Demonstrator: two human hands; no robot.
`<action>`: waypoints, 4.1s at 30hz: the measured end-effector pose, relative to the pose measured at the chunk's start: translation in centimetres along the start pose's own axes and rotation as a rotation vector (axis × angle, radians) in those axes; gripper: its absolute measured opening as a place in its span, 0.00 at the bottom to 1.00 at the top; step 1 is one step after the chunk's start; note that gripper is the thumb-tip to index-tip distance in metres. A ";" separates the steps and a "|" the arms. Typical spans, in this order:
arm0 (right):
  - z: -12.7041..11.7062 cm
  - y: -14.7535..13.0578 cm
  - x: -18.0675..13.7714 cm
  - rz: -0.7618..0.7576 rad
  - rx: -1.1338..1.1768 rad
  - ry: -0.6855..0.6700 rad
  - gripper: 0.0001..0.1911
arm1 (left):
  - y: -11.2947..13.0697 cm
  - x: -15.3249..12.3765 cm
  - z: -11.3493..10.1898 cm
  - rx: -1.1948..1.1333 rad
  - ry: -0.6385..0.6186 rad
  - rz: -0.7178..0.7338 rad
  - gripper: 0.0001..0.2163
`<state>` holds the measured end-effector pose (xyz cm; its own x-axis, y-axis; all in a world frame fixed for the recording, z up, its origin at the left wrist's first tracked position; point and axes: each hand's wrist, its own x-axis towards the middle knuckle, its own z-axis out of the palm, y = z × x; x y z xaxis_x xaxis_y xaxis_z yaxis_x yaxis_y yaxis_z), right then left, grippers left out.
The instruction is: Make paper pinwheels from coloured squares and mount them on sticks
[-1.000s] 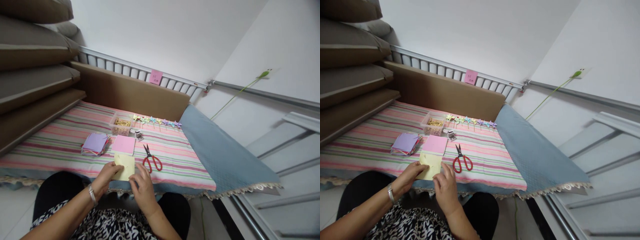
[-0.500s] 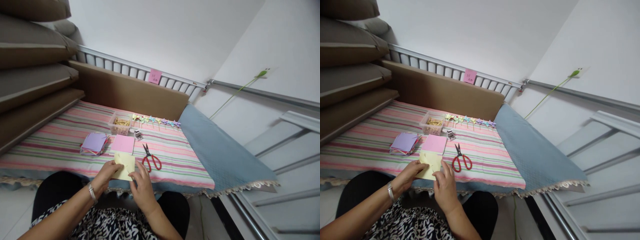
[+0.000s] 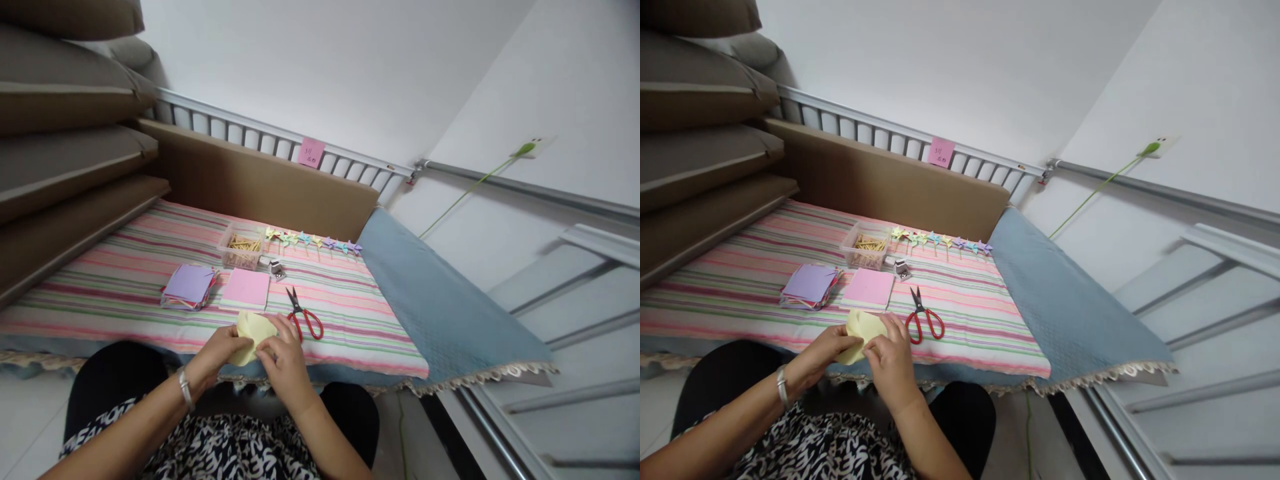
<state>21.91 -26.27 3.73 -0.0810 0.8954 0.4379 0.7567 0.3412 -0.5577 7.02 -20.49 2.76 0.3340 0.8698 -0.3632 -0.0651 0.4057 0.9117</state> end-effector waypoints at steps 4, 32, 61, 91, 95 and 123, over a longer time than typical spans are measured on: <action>0.2 -0.3 0.5 0.060 -0.009 -0.033 0.04 | 0.2 -0.3 0.2 0.012 -0.045 -0.003 0.11; 0.8 -0.4 0.8 0.183 0.014 -0.048 0.05 | -0.5 0.0 -0.6 0.118 -0.152 0.040 0.10; -0.3 1.5 2.5 0.366 0.450 -0.439 0.36 | -0.6 -0.3 -0.4 0.269 -0.272 -0.030 0.05; 3.0 0.2 1.8 0.732 1.228 0.162 0.24 | -0.8 -1.2 1.7 -0.280 0.006 0.005 0.11; 3.3 0.9 1.5 0.693 1.152 0.114 0.22 | -0.5 -0.8 1.4 -0.254 0.050 0.000 0.10; 0.5 0.3 -1.7 0.006 0.066 0.108 0.07 | 0.4 -0.6 0.4 -0.145 0.071 -0.008 0.12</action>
<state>21.96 -27.54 2.46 -0.0041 0.8626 0.5059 0.7124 0.3576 -0.6038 7.11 -20.97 3.46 0.2678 0.8822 -0.3874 -0.1996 0.4442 0.8734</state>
